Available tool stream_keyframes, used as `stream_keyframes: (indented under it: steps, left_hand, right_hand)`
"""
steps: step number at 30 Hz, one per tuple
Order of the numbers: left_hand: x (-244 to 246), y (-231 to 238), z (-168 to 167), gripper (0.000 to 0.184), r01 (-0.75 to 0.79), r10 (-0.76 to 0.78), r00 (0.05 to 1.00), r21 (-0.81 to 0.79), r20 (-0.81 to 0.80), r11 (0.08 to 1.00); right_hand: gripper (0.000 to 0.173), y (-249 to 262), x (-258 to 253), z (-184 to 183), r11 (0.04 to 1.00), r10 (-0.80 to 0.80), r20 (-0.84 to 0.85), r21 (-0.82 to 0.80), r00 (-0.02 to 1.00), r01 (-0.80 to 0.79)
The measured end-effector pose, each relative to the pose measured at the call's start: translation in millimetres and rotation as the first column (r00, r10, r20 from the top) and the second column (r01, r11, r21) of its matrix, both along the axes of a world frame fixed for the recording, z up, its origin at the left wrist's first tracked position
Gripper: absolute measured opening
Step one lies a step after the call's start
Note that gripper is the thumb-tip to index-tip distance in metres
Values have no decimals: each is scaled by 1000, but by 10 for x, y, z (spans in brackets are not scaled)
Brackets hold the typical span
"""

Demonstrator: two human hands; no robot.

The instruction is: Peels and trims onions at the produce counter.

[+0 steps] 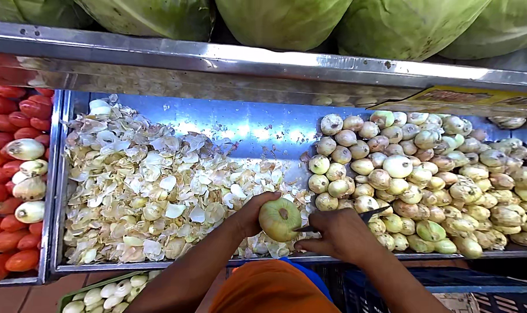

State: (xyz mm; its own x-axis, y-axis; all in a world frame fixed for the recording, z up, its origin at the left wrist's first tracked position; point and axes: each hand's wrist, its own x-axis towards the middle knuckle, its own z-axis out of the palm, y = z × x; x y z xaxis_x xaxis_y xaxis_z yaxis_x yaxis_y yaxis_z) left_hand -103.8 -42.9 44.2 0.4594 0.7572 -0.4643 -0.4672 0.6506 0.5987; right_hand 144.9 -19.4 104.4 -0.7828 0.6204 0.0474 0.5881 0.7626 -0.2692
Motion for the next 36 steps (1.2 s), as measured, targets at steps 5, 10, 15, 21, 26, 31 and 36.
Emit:
stream_keyframes:
  steps: [5,10,15,21,26,31,36]
  left_hand:
    - [23,24,8,47,74,-74,997,-1,-9,997]
    - [-30,36,2,45,87,-88,996,-26,-17,996]
    - [-33,32,13,44,117,-117,993,-20,-34,993]
    - [-45,47,-42,43,106,-107,994,-56,-21,993]
    - [-132,105,-202,56,66,-45,985,-118,169,991]
    - [-118,99,-323,58,38,24,937,-168,348,985]
    - [7,61,-302,71,-48,92,939,-139,333,989]
  right_hand:
    - [73,66,-117,39,999,31,32,37,999,-32]
    - [70,-28,-138,-52,995,39,-20,89,999,-37]
    - [73,-4,-142,-28,999,-1,33,38,999,-1]
    - [71,-123,-102,-160,997,72,12,0,997,-72]
    - [73,-344,-101,-335,949,203,188,-279,961,-146]
    - [62,-235,-99,-207,904,143,239,-426,960,-29]
    - [56,-14,-10,0,844,-165,94,-502,982,190]
